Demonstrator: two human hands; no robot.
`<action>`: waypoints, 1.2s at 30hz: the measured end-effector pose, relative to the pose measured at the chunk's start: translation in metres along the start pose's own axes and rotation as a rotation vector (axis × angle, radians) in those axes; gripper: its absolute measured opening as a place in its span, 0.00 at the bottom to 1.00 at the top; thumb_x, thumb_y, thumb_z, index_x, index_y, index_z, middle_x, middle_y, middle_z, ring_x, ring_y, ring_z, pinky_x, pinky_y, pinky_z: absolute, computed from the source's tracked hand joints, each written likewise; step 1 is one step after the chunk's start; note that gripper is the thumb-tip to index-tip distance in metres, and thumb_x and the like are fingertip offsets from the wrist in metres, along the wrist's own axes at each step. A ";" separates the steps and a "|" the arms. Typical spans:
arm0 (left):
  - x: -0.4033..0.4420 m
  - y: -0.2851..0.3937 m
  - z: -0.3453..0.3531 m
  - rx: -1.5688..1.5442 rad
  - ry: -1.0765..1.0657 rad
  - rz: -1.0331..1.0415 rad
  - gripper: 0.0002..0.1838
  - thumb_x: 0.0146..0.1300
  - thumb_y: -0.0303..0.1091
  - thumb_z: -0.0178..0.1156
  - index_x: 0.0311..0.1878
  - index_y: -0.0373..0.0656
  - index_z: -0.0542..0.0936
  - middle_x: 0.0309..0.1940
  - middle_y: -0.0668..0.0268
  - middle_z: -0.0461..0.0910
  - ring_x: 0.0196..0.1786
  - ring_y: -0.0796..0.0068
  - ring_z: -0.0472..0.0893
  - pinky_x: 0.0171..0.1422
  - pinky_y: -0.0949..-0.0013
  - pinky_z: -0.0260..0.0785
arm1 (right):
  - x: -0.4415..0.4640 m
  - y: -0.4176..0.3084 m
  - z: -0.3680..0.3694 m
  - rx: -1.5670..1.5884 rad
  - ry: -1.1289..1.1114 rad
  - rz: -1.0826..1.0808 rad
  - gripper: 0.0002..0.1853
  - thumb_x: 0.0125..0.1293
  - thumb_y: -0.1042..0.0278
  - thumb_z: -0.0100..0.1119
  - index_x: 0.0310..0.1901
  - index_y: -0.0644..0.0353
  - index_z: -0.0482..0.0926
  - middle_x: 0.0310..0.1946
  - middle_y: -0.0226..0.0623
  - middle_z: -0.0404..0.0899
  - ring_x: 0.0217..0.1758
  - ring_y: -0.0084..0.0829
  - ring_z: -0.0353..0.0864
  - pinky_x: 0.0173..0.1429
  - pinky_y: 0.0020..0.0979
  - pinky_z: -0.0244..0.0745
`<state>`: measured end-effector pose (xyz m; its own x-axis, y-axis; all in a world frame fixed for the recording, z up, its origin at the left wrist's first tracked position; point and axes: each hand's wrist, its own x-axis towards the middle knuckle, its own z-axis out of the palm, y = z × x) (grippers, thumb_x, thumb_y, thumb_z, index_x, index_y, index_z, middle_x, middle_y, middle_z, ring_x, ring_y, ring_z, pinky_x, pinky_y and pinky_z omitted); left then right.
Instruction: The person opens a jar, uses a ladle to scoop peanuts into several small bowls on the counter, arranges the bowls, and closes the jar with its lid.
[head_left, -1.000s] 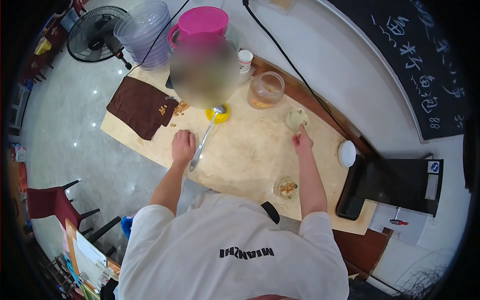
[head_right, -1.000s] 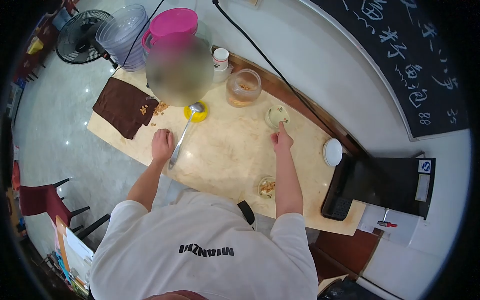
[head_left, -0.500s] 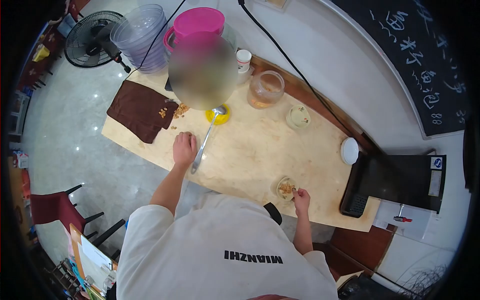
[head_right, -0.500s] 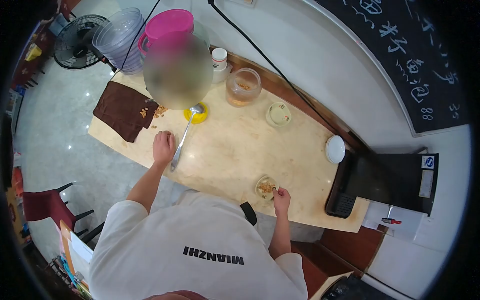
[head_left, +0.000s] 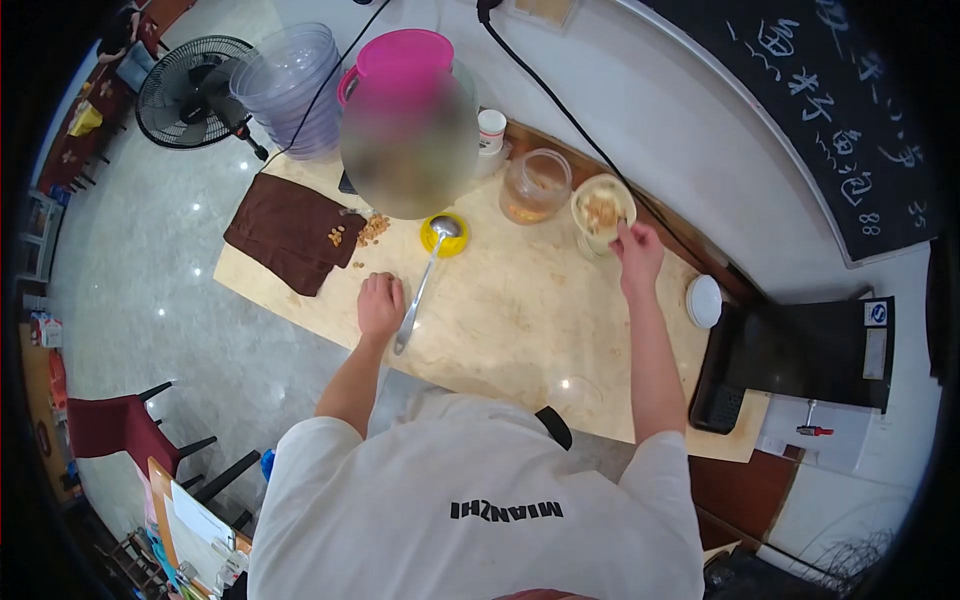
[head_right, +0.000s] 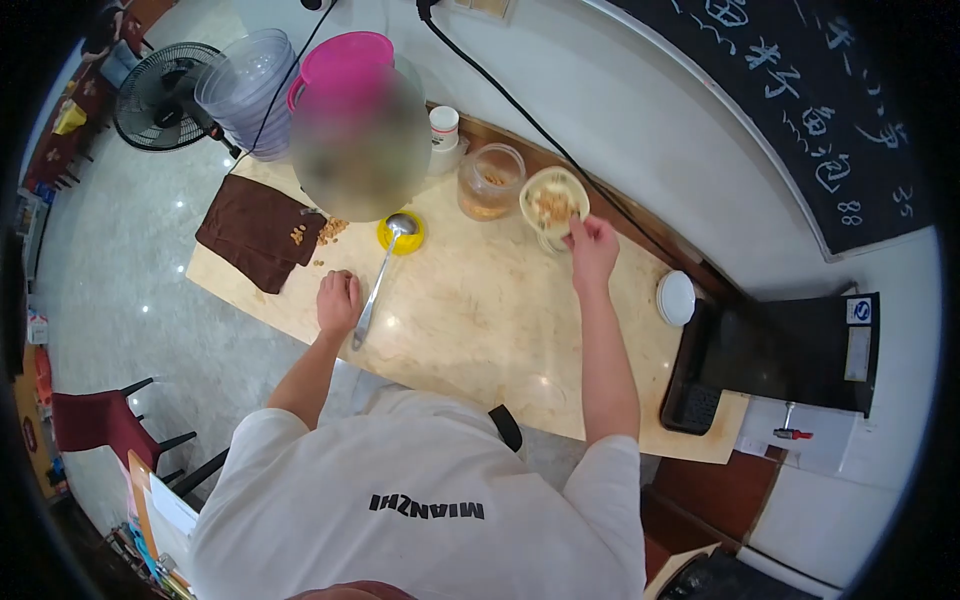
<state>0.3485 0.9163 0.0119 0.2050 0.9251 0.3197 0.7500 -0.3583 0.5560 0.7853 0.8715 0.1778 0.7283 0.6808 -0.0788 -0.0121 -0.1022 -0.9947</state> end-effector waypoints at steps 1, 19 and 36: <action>0.000 0.000 0.001 -0.006 0.007 0.001 0.08 0.67 0.35 0.56 0.42 0.40 0.75 0.36 0.55 0.76 0.41 0.49 0.75 0.46 0.51 0.68 | 0.014 -0.014 0.016 -0.072 -0.013 -0.053 0.09 0.66 0.73 0.66 0.40 0.67 0.76 0.34 0.32 0.77 0.34 0.24 0.81 0.47 0.30 0.86; 0.003 0.005 -0.003 -0.017 0.013 0.002 0.07 0.67 0.33 0.56 0.42 0.39 0.75 0.35 0.54 0.76 0.40 0.49 0.75 0.45 0.52 0.69 | 0.058 0.009 0.040 -0.135 0.248 -0.253 0.06 0.61 0.76 0.66 0.39 0.65 0.79 0.30 0.36 0.80 0.34 0.29 0.81 0.35 0.31 0.78; 0.000 0.010 -0.006 -0.011 -0.026 0.016 0.11 0.67 0.37 0.57 0.44 0.38 0.77 0.38 0.53 0.77 0.43 0.49 0.76 0.49 0.51 0.68 | 0.038 0.113 -0.040 -0.319 0.400 0.283 0.21 0.56 0.62 0.76 0.43 0.67 0.79 0.37 0.40 0.80 0.32 0.30 0.81 0.33 0.30 0.80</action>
<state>0.3525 0.9118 0.0223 0.2330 0.9223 0.3084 0.7396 -0.3739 0.5596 0.8390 0.8571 0.0647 0.9295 0.2750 -0.2457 -0.0820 -0.4953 -0.8649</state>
